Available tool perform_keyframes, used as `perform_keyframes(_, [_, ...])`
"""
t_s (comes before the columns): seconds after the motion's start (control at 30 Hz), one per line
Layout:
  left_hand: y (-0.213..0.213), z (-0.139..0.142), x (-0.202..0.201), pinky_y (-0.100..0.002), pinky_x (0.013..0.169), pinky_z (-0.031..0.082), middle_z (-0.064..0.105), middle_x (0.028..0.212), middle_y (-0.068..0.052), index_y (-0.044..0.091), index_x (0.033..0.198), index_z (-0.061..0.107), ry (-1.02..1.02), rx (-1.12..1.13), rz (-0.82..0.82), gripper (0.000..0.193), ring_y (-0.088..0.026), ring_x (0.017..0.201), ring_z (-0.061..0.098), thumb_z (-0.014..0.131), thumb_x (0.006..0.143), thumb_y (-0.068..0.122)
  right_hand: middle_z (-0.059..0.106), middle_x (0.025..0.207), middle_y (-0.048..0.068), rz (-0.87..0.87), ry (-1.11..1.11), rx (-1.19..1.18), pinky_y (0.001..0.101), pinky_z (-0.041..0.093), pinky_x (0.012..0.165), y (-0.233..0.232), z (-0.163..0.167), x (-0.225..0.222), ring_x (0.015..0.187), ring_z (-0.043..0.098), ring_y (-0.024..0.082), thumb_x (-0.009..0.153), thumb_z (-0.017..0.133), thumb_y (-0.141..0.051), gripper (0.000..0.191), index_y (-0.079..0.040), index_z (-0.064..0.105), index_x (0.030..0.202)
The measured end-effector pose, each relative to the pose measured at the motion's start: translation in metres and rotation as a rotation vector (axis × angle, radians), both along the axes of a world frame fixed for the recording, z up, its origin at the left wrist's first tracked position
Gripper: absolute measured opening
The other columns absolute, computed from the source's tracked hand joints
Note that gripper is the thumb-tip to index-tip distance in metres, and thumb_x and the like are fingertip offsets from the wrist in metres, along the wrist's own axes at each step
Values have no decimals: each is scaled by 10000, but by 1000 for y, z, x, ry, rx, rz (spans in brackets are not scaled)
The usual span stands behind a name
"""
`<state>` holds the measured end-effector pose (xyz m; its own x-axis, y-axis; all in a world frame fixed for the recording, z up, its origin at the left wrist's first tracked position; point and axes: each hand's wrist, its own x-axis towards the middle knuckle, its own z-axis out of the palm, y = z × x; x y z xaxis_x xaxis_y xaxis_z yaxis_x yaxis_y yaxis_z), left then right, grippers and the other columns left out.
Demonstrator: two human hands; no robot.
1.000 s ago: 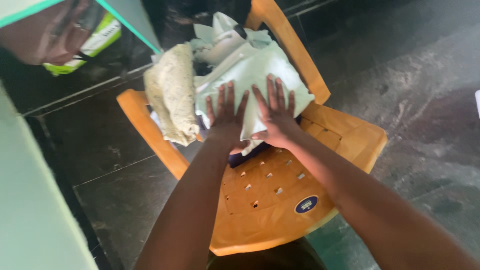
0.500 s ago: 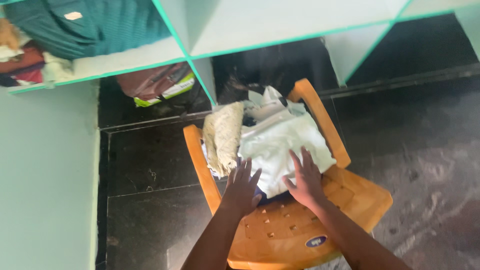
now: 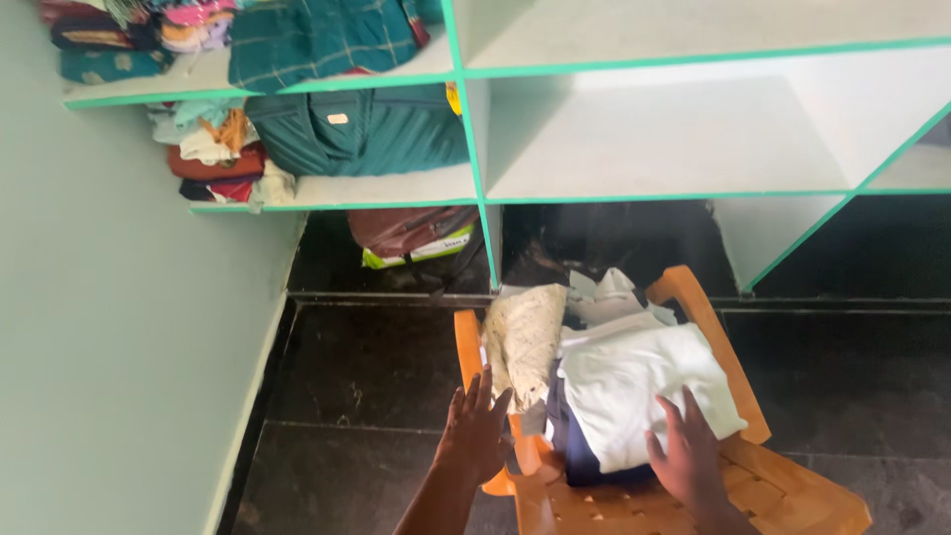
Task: The person lifts stacks of folded clothes from a bedroom shelf compartment and places them onto a plastic chair, then picks the stacks back up and returns them to the shelf, repeating the transfer between the shelf and the chair.
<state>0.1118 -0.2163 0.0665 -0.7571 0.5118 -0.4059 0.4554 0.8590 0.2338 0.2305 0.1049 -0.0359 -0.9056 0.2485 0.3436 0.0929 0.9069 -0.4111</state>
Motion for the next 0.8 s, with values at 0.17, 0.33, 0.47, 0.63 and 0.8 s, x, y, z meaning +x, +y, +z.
perform_keyframes(0.17, [-74,22,-19,-527,1259,57,-129,1708,-197,189,1624,220,-19,11,82,766,-348,1589,-38,627,1005,384,369,1551,296,-27,-58,58,566,459,1005,-13,12,16,1317,484,492,780,726,-229,619,-145,514,1356])
perform_keyframes(0.33, [-195,46,-34,-473,1294,99,-104,1724,-165,198,1627,193,-2,-138,216,793,-311,1603,-13,627,1001,420,304,1570,254,-1,-166,154,560,455,996,-54,39,19,1293,484,473,721,745,-231,674,-199,546,1364])
perform_keyframes(0.47, [-275,45,-32,-477,1283,149,-89,1714,-168,185,1615,170,38,-178,251,792,-324,1595,28,620,1008,424,272,1649,206,103,-227,225,524,436,1019,-102,64,23,1222,516,399,773,721,-241,621,-217,547,1369])
perform_keyframes(0.63, [-344,55,-50,-499,1278,163,-87,1698,-203,171,1614,171,91,-109,228,816,-345,1594,41,644,998,425,269,1632,214,247,-140,296,533,380,1030,-173,110,-27,1321,451,380,797,718,-216,615,-160,547,1385])
perform_keyframes(0.8, [-385,79,-106,-507,1265,194,-59,1692,-202,175,1591,223,267,-42,252,839,-346,1583,84,697,943,422,278,1589,209,472,139,332,516,355,1090,-241,182,-112,1375,420,379,822,714,-209,535,-113,562,1326])
